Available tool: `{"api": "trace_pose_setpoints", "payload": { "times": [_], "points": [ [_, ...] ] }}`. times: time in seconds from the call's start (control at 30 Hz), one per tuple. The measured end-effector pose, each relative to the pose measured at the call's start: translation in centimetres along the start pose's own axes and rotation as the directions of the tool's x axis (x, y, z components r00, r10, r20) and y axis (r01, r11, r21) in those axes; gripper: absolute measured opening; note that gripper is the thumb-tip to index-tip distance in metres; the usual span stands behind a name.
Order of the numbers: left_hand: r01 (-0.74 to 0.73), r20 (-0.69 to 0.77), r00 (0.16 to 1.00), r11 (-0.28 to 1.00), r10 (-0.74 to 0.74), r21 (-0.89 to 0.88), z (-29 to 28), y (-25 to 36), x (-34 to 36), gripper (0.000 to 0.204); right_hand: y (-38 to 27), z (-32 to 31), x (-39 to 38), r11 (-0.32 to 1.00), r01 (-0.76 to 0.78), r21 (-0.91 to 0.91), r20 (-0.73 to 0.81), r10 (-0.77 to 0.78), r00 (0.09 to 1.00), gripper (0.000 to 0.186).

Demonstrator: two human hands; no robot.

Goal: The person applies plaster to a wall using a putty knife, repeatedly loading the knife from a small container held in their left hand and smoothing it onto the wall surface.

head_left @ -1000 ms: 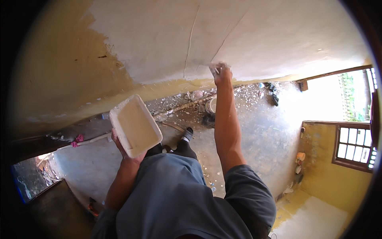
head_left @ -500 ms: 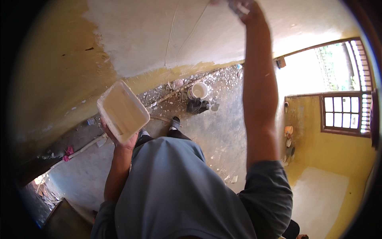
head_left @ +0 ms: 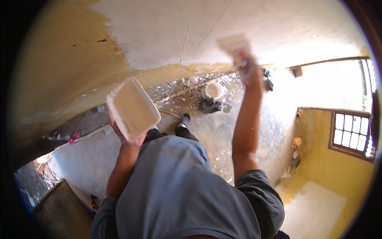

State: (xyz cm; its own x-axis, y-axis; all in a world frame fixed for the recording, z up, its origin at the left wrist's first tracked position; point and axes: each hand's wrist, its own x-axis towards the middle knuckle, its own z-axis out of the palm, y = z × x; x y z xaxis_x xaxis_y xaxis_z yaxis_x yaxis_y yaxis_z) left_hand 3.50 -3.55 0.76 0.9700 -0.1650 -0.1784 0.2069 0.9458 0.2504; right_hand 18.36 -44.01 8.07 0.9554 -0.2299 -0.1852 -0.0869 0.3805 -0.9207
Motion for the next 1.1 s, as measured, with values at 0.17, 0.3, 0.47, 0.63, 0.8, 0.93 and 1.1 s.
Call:
{"api": "trace_pose_setpoints", "payload": {
  "times": [0.17,0.3,0.47,0.63,0.8,0.93,1.1],
  "points": [
    [-0.017,-0.208,0.978,0.999,0.027,0.046,1.2,1.0,-1.2,0.07,27.3,-7.4,8.0,0.825,-0.478,0.301,-0.046,0.513,0.857,0.017],
    [-0.046,-0.251,0.966,0.996,0.066,0.082,1.6,1.5,-1.3,0.071,39.5,-10.1,13.3,0.845,-0.528,0.089,-0.313,0.527,0.79,0.015],
    [-0.123,-0.306,0.939,0.984,0.156,0.127,1.1,2.2,-2.8,0.072,41.6,-5.8,14.7,0.787,-0.338,0.516,-0.297,0.535,0.791,0.018],
    [-0.142,-0.309,0.938,0.987,0.16,0.08,1.1,2.2,-2.6,0.073,31.6,-1.7,11.7,0.86,-0.336,0.383,-0.312,0.463,0.83,0.02],
    [-0.118,-0.275,0.954,0.993,0.118,0.018,1.7,2.4,-1.1,0.075,21.8,3.1,8.2,0.868,-0.267,0.419,-0.216,0.381,0.899,0.023],
    [-0.047,-0.187,0.981,0.999,0.043,-0.014,1.1,2.8,-0.6,0.071,14.9,5.6,7.4,0.898,-0.156,0.412,-0.175,0.246,0.954,0.021],
    [-0.014,-0.094,0.996,0.996,0.006,-0.087,1.0,3.5,-0.8,0.072,5.5,10.1,6.8,0.929,0.009,0.369,-0.282,0.103,0.954,0.016]
  ]
}}
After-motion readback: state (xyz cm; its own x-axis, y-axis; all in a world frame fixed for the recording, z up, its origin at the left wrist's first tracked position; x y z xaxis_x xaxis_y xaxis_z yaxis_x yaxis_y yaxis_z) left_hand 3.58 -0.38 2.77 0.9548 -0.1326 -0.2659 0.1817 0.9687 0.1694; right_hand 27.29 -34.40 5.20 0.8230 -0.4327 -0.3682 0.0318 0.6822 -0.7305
